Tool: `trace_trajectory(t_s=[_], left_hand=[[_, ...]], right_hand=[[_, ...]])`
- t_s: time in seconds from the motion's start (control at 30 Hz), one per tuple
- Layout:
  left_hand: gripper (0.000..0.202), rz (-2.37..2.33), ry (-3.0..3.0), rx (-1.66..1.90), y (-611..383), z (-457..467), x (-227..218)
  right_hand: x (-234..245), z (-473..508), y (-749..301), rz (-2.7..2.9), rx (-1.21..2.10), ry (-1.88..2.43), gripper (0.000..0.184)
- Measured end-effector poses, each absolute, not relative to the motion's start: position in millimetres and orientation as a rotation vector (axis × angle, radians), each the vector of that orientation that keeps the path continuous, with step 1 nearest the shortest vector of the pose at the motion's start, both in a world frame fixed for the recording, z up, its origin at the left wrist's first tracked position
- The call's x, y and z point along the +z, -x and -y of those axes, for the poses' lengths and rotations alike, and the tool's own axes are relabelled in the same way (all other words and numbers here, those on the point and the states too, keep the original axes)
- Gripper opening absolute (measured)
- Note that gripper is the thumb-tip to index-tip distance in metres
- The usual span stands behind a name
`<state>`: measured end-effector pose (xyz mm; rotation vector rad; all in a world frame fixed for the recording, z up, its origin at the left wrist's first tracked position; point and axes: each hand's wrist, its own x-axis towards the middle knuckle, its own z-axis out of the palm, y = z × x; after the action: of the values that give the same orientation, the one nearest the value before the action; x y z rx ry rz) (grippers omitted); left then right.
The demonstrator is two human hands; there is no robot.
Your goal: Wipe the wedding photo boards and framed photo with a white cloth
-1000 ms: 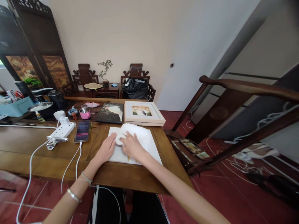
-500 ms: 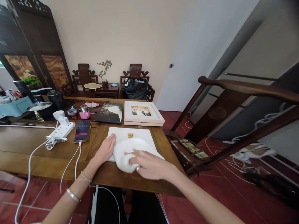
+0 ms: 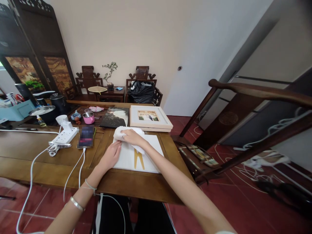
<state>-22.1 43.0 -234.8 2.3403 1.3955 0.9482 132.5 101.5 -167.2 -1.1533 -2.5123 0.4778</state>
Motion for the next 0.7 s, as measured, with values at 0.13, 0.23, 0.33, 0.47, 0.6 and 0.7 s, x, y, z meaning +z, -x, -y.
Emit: trace_trajectory(t_s=[0.13, 0.23, 0.33, 0.47, 0.6, 0.7], left_hand=[[0.044, -1.427, -2.338, 0.927, 22.6, -43.7, -236.1], [0.046, -1.441, -2.328, 0.914, 22.9, -43.3, -236.9], [0.046, -1.439, -2.328, 0.905, 23.0, -43.2, -237.6], [0.047, -1.43, -2.328, 0.896, 23.1, -43.5, -237.7], [0.048, -1.436, -2.322, 0.891, 23.1, -43.1, -237.0], [0.047, -1.441, -2.323, 0.879, 23.0, -42.8, -236.7]], right_hand=[[-166.5, -112.9, -123.8, 2.502, 0.502, 1.171, 0.025], [-167.5, -114.3, -143.2, 2.472, 0.506, 1.21, 0.027], [-168.6, -112.7, -179.5, 2.439, 0.51, 1.267, 0.027], [-171.6, -105.0, -233.4, 2.359, 0.489, 1.393, 0.029], [-179.8, -77.4, -267.7, 2.297, 0.45, 1.497, 0.03], [-185.6, -37.6, -276.2, 2.292, 0.441, 1.537, 0.03]])
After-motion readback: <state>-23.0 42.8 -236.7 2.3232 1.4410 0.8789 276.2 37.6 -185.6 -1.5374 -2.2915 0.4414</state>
